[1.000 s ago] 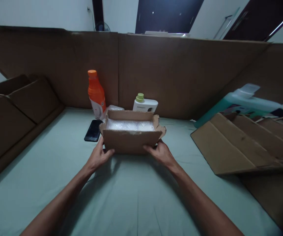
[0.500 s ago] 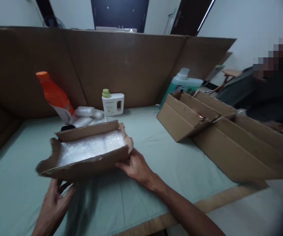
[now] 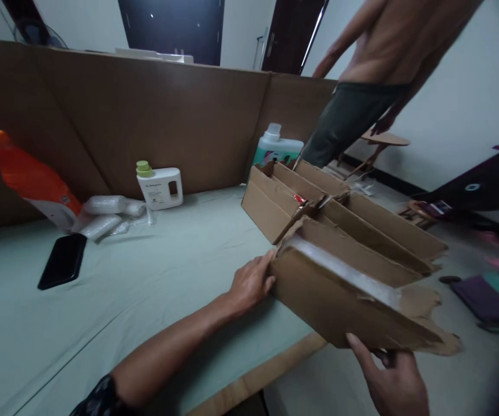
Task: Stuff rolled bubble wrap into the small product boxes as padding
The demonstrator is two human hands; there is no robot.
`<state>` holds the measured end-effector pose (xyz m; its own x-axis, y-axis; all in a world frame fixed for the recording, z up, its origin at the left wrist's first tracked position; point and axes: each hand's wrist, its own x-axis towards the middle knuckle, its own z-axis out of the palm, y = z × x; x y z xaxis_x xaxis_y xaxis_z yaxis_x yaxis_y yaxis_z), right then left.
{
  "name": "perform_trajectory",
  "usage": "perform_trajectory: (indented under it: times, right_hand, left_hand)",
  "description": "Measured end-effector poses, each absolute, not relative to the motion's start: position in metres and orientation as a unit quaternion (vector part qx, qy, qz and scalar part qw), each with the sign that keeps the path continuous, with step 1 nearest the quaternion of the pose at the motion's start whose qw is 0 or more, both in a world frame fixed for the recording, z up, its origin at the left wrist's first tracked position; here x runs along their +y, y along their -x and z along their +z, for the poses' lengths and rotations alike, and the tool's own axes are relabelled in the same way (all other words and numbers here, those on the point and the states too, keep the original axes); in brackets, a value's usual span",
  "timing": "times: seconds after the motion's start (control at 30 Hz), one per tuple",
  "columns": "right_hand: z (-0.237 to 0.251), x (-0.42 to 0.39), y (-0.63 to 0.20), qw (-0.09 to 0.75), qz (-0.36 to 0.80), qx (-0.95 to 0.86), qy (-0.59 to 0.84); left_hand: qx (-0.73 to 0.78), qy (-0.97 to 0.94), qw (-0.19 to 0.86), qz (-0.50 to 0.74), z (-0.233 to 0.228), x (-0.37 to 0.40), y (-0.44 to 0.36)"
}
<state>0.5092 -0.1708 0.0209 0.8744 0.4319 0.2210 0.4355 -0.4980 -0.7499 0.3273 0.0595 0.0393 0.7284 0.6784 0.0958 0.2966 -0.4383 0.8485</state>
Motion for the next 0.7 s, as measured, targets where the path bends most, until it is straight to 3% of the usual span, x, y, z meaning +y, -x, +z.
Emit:
perform_trajectory:
  times: [0.13, 0.4, 0.57, 0.7]
  right_hand:
    - [0.009, -0.177, -0.506, 0.494, 0.033, -0.229, 0.838]
    - [-0.007, -0.155, -0.511, 0.578, 0.091, -0.221, 0.78]
    - [-0.014, -0.153, -0.525, 0.573, 0.119, -0.248, 0.772]
    - [-0.028, -0.174, -0.525, 0.512, 0.073, -0.262, 0.815]
  left_hand:
    - [0.339, -0.809, 0.433, 0.209, 0.037, 0.043, -0.377]
    - [0.239, -0.798, 0.516, 0.198, 0.013, 0.012, -0.406]
    - [0.215, -0.822, 0.507, 0.142, 0.01, 0.02, -0.409]
    - [0.182, -0.862, 0.46, 0.113, 0.009, 0.014, -0.352]
